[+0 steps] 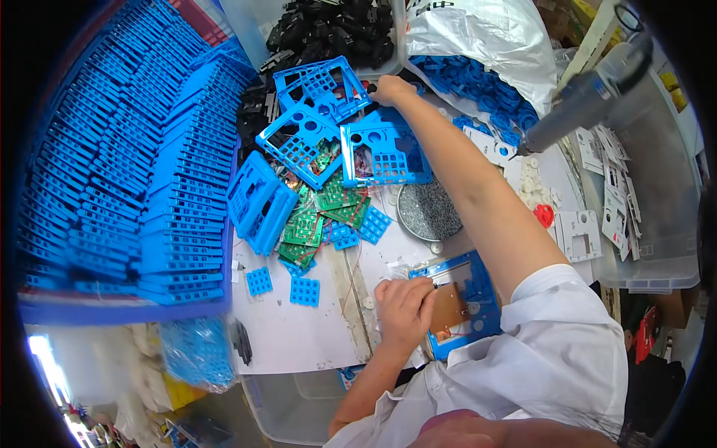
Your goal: Assembling the components of an electronic toy calculator using an electric screwdriver.
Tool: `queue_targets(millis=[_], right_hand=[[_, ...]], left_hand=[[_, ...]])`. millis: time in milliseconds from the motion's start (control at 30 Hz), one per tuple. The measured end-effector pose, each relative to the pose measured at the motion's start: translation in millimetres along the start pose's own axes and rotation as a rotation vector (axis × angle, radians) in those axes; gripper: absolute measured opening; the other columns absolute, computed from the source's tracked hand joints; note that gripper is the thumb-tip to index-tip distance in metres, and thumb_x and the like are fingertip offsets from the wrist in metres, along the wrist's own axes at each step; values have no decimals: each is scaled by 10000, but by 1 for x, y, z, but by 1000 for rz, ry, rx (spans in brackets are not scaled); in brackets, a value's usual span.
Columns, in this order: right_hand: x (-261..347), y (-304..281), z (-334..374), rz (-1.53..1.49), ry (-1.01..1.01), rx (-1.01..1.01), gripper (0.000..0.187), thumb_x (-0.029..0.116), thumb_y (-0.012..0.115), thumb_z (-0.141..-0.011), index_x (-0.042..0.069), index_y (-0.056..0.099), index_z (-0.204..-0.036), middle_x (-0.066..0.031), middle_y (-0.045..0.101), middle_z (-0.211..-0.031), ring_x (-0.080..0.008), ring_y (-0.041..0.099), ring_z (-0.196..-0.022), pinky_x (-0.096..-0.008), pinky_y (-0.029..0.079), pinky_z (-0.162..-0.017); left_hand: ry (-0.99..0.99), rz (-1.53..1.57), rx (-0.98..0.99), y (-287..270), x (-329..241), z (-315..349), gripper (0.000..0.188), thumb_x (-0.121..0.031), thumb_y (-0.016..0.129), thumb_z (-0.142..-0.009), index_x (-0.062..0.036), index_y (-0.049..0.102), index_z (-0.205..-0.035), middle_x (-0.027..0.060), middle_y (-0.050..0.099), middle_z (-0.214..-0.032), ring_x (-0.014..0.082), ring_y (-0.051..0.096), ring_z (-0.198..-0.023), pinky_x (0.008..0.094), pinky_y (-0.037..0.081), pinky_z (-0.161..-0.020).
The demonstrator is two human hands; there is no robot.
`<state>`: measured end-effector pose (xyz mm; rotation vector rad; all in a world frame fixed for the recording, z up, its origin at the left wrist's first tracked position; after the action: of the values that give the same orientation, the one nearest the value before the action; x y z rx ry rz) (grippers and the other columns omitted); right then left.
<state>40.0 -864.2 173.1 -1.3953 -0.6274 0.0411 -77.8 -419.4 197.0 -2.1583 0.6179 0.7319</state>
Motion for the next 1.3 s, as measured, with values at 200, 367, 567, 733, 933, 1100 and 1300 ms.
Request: queue_targets(millis=[200,367,567,733,933,1100,1300], right_hand=[[-13,1,-29,-262,-12,-126,522,326,745,-824,43,679,-1258,-188,705,-1230,-372,673,-1154,-450,527,-980],[-35,-65,15,-850,-295,-608,517,266,757,-837,35,631,-1282,-142,707,-1082,-298,691,-1000,-394,538,-917],[8,-118,240,-879,-743,-177,518,128,675,-952,81,541,-1450,-66,622,-1163,-140,606,-1040,-296,525,-845],[-38,-86,397,-485,-685,222,687,122,749,-819,87,517,-1465,-101,692,-1077,-270,673,-945,-371,532,-843],[-55,-62,442,-498,-701,315,708,120,796,-782,45,498,-1420,-159,703,-1106,-354,678,-1046,-429,545,-911],[-51,-52,436,-547,-691,374,682,143,813,-794,34,508,-1394,-180,697,-1143,-348,684,-1058,-423,550,-920],[-48,-50,428,-545,-814,319,581,138,827,-800,18,572,-1308,-167,666,-1218,-358,645,-1104,-424,538,-943]], left_hand=[[-18,35,-7,0,4,-2,169,-44,773,-804,-100,692,-941,45,738,-962,226,651,-853,391,392,-892],[-15,23,-34,2,4,-5,168,-34,767,-805,-94,694,-945,56,733,-958,229,649,-831,391,414,-883],[-159,43,-87,-11,27,11,159,-29,758,-818,-71,690,-955,75,731,-979,238,644,-828,391,442,-870],[-211,134,-111,-13,27,17,145,-18,755,-834,-53,697,-962,78,735,-983,223,630,-807,360,457,-825],[-218,161,-99,-14,29,22,141,-13,754,-835,-46,701,-961,72,738,-967,217,615,-792,341,462,-796],[-194,119,21,-15,17,11,144,-24,767,-821,-64,713,-949,67,739,-963,227,628,-805,349,466,-794],[-124,56,174,-18,11,-3,152,-18,771,-815,-60,718,-952,72,733,-961,234,642,-852,350,477,-790]])
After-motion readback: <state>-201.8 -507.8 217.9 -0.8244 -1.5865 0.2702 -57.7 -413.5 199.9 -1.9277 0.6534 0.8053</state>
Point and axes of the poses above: each hand's wrist, its own z-axis away from the middle knuckle, its own y-axis out of the palm, x = y × z, the point moved 9 cm from there along -z, towards the middle knuckle
